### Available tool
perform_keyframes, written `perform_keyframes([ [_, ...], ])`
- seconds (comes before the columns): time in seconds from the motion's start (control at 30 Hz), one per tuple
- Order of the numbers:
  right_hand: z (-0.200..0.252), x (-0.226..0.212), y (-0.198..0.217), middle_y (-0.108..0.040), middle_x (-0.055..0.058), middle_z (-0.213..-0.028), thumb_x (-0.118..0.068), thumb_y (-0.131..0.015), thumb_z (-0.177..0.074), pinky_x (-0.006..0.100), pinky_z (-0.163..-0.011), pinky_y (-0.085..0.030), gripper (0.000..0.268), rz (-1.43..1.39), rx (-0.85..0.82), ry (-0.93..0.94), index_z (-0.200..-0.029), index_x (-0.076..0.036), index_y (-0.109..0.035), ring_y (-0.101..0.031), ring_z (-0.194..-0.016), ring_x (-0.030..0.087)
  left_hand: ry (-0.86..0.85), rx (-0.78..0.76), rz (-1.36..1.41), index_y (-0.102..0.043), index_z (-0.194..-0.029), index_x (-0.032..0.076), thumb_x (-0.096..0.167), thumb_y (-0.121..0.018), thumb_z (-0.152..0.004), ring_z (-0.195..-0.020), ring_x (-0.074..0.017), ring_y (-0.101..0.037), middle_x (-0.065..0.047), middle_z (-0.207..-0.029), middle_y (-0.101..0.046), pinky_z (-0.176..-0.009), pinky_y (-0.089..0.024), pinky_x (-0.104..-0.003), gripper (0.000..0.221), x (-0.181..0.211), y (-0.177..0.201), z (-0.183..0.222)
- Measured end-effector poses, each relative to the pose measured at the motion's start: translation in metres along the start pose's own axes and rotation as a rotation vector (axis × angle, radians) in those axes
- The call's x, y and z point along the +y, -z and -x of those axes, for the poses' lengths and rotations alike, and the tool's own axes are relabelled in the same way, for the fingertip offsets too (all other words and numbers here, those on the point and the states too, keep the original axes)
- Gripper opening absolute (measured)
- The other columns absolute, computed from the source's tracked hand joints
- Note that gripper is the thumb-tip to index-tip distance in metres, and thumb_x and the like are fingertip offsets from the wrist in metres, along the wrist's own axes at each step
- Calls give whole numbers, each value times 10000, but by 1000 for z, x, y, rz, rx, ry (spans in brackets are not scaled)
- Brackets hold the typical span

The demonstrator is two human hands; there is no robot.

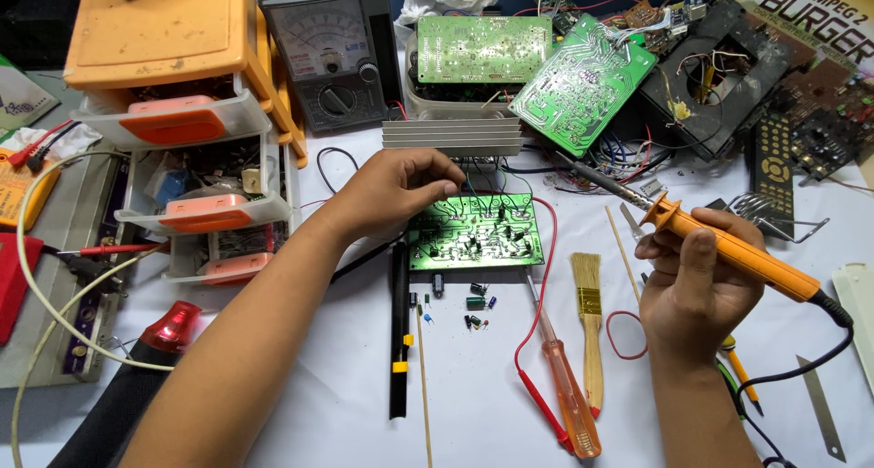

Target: Testing a circuit board with a multimeter and then soldering/desoldering components on a workbench.

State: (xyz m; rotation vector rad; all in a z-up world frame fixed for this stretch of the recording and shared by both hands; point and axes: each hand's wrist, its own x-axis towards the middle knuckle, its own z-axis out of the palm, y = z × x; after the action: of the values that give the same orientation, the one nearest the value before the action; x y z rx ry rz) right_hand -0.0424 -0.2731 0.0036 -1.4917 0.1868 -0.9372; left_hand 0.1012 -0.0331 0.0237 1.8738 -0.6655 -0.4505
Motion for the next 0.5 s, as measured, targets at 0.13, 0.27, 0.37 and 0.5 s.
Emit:
perform_keyframes([
  [0.13,1,1,0,-470,90,-867,-338,-538,-910,226,-580,-511,279,-4,-26,7,-1032,-98,-462,-568,-687,190,-25,-85,-40,-660,-900,88,115,-598,-808,-823,-86,-617,-9,-880,-683,-740,-477,-214,115,-6,3,-1],
  [0.27,4,1,0,-487,119,-845,-300,-533,-918,238,-588,-495,270,-10,-62,26,-1043,-75,-449,-554,-671,182,-60,-152,-244,-679,-907,127,138,-589,-789,-852,-89,-632,17,-911,-693,-767,-472,-223,150,-8,3,-1],
  [0.37,9,3,1,-456,97,-848,-296,-543,-911,229,-583,-495,282,5,-81,45,-1035,-61,-448,-551,-637,183,-29,-177,-293,-681,-909,135,147,-591,-781,-860,-85,-631,33,-918,-694,-772,-467,-223,157,-5,4,-1],
  [0.5,16,3,1,-446,135,-814,-332,-547,-888,245,-569,-497,360,74,-104,85,-1020,-18,-431,-552,-590,226,-86,-205,-305,-687,-890,135,144,-619,-775,-834,-95,-641,27,-883,-698,-754,-474,-235,134,-10,3,-3],
])
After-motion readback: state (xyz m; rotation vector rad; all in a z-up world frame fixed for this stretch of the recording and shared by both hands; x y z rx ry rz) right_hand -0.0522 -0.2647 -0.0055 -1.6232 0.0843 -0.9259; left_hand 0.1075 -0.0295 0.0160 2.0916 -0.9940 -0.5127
